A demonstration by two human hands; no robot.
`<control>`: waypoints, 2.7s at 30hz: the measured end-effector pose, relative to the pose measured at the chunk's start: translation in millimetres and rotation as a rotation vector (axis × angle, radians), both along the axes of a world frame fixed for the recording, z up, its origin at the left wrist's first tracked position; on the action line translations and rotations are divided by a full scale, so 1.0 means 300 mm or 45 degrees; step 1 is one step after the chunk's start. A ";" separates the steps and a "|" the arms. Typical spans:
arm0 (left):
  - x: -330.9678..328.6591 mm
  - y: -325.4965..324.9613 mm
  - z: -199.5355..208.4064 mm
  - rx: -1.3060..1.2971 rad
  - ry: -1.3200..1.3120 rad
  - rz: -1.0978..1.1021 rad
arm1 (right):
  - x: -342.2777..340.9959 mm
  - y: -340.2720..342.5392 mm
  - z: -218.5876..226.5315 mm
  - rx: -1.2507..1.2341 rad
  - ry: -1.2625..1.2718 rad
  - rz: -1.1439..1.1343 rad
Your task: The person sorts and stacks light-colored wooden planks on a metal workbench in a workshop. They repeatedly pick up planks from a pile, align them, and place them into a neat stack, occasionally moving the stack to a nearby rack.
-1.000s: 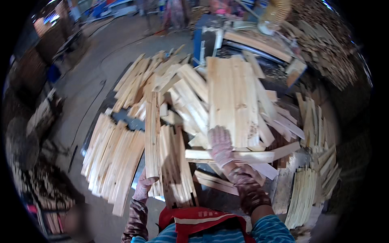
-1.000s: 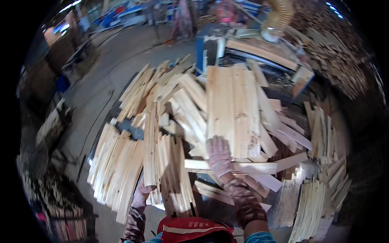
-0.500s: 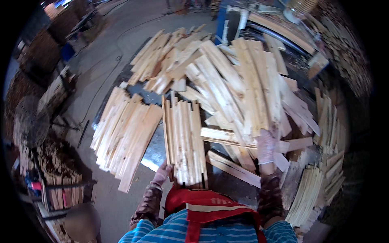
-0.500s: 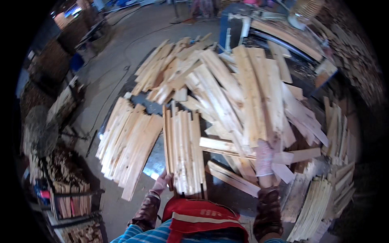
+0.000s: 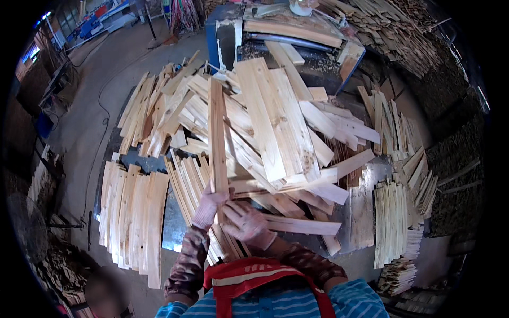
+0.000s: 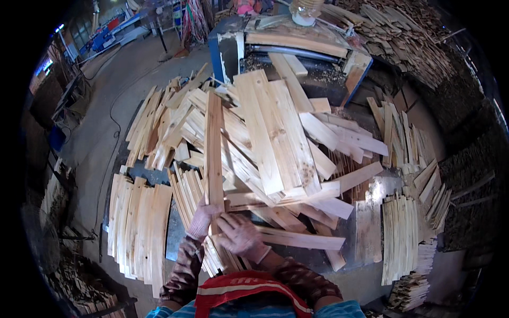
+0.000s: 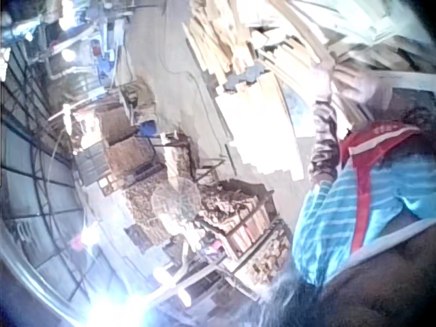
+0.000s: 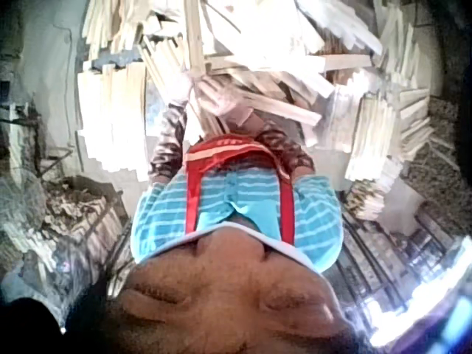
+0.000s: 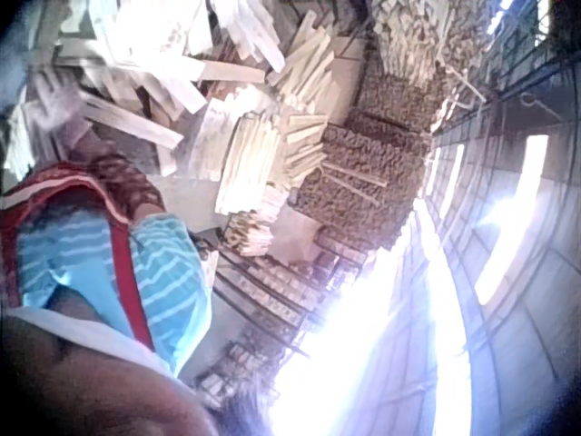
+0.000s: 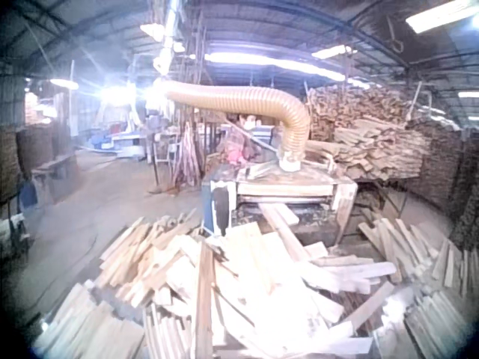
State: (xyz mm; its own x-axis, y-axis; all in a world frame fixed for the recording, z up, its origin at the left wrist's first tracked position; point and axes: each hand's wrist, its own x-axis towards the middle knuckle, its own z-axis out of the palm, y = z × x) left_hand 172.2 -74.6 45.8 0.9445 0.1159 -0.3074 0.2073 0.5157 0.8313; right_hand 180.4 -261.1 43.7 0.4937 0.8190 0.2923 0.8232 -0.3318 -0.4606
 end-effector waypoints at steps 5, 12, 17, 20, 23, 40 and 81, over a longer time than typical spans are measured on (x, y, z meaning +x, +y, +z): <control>-0.189 0.113 0.014 0.080 0.016 0.102 | 0.299 -0.129 -0.021 -0.325 -0.278 -0.685; -0.661 0.218 -0.306 0.547 0.200 0.689 | 0.459 -0.202 -0.026 -0.627 -0.392 -0.709; -0.770 0.155 -0.586 0.947 0.643 0.262 | 0.517 -0.361 -0.181 0.574 0.720 -0.961; -0.684 0.242 -0.648 0.703 0.701 0.231 | 0.542 -0.562 -0.284 0.856 1.218 -0.856; -0.443 0.151 -0.332 1.631 0.866 0.137 | 0.412 -0.473 -0.177 1.083 1.297 -0.950; -0.021 -0.052 0.094 -0.134 0.010 -0.089 | 0.509 -0.433 -0.019 -0.608 -0.327 -0.919; -0.900 0.562 -0.507 1.703 1.036 0.682 | 0.347 -0.286 0.006 -0.409 -0.103 -0.685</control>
